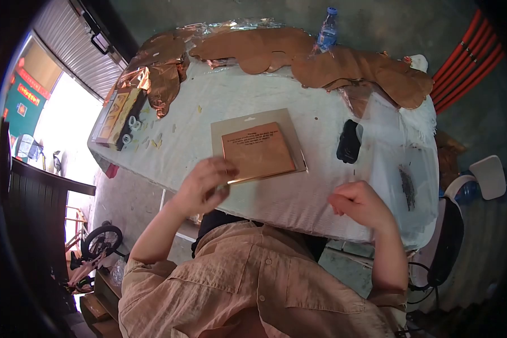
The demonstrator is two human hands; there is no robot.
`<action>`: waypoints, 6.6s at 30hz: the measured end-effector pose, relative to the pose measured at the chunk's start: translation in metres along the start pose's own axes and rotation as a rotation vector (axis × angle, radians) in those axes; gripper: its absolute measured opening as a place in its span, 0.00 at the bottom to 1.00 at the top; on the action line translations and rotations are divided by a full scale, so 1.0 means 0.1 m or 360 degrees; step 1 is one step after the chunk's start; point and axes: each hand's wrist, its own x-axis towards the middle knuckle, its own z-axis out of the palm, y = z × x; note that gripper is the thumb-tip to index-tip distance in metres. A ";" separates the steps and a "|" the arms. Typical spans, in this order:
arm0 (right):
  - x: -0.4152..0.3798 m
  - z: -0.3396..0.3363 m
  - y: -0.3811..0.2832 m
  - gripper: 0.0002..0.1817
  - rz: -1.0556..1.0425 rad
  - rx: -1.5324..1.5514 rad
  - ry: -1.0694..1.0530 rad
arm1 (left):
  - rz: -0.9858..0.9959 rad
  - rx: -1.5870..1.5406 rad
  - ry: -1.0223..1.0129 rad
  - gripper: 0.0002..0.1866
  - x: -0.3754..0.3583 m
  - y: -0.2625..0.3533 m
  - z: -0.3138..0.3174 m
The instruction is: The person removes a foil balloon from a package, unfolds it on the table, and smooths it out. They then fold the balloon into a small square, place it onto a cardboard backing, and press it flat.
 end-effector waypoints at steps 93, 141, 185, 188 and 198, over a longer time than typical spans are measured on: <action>0.80 0.57 0.36 0.15 -0.0162 0.0739 -0.0063 | -0.0908 -0.2590 0.1331 0.14 -0.63 0.32 0.22; 0.90 0.69 0.45 0.06 -0.0240 0.0141 0.0510 | -0.1660 -0.1354 0.0033 0.13 -1.82 -0.44 -0.35; 0.92 0.71 0.32 0.02 -0.0319 -0.0316 0.0529 | -0.1499 -0.0027 0.1286 0.23 -0.12 -2.81 -2.27; 0.94 0.73 0.36 0.02 -0.0304 -0.0288 0.0563 | -0.1662 -0.0640 0.1157 0.20 -0.14 -2.72 -2.37; 0.96 0.72 0.45 0.03 -0.0258 -0.0243 0.0547 | -0.1303 -0.0003 0.0898 0.09 0.00 -2.26 -2.41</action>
